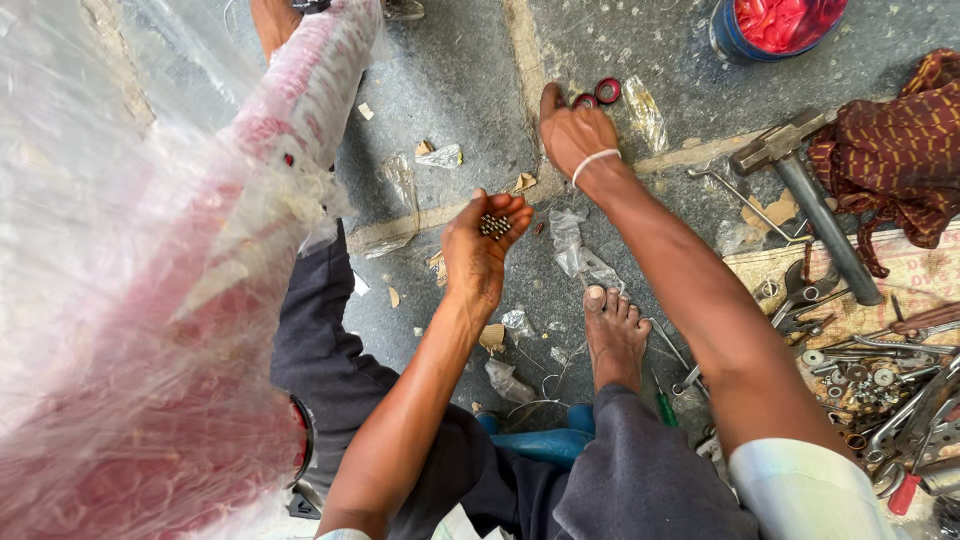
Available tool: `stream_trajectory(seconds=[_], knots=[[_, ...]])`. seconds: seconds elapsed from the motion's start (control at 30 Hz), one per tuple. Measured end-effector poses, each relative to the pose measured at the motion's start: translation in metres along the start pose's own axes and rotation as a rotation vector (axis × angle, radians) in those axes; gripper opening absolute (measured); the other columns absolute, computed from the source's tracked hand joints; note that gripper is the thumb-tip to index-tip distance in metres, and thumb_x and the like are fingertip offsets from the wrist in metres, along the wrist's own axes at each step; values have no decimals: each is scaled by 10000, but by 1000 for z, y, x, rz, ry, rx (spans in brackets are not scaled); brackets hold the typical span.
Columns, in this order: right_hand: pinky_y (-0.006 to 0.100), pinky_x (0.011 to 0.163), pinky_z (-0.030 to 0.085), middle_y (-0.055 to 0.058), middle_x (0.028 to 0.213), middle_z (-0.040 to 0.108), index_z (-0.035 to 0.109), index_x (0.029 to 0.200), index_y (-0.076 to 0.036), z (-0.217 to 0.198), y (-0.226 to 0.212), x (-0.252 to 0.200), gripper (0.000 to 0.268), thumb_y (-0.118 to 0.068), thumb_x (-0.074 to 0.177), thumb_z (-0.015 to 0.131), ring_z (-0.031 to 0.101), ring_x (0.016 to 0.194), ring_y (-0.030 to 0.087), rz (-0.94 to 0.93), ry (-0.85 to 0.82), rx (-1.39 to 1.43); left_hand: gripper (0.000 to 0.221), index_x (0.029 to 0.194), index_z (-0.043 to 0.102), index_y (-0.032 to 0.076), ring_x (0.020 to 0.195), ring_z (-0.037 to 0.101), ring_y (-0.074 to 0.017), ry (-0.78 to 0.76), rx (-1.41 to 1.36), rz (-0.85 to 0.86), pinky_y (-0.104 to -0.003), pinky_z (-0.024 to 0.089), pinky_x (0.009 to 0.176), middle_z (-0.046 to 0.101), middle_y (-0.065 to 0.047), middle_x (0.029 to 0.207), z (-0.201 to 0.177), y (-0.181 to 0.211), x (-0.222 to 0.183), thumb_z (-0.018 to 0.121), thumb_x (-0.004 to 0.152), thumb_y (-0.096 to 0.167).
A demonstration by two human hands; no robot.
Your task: The person manipulates small metal bearings and bicycle hub components by hand on the floor, picking up the bearings and placing them into a circular metal housing.
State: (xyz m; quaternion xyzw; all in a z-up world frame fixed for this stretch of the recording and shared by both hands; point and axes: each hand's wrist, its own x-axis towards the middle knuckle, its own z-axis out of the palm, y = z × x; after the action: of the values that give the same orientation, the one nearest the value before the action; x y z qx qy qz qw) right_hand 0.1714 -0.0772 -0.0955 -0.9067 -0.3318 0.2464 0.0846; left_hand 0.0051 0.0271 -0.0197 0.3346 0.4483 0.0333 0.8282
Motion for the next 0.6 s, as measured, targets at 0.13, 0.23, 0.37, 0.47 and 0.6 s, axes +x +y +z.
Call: stream_trajectory(seconds=[0.13, 0.23, 0.37, 0.47, 0.6], knots=[[429, 393, 502, 142, 671, 670, 364, 1446, 57, -2, -34, -61, 531, -79, 976, 568, 639, 463, 296, -106, 188, 347, 396, 955, 668, -66, 863, 731, -296, 16, -21, 26, -406, 626, 825, 723, -194, 928, -4, 4, 2, 617, 1008, 324], [448, 419, 498, 138, 590, 649, 300, 1502, -3, 0, -44, -104, 543, -125, 1038, 553, 629, 444, 306, -89, 169, 419, 385, 932, 692, -41, 817, 705, -238, -20, 15, 25, -368, 615, 776, 713, -153, 897, 1, -4, -4, 678, 989, 339], [447, 414, 501, 133, 593, 642, 306, 1510, -31, -6, -46, -141, 521, -159, 1071, 556, 621, 427, 299, -57, 118, 434, 321, 915, 711, -9, 772, 672, -184, -68, 22, -21, -329, 593, 719, 720, -117, 876, 5, -19, -16, 733, 960, 308], [474, 436, 474, 129, 548, 595, 311, 1512, -24, -18, -44, -154, 576, -177, 1039, 604, 589, 445, 312, -113, 231, 338, 272, 933, 725, 8, 755, 667, -169, -105, -35, -83, -311, 587, 688, 720, -99, 873, 9, -26, -19, 738, 944, 279], [406, 417, 477, 81, 524, 568, 322, 1538, 10, -19, -43, -170, 638, -149, 982, 594, 555, 397, 247, -148, 208, 412, 265, 944, 730, -18, 727, 641, -164, -171, -95, -108, -287, 559, 634, 714, -91, 872, 13, -28, -22, 758, 966, 245]])
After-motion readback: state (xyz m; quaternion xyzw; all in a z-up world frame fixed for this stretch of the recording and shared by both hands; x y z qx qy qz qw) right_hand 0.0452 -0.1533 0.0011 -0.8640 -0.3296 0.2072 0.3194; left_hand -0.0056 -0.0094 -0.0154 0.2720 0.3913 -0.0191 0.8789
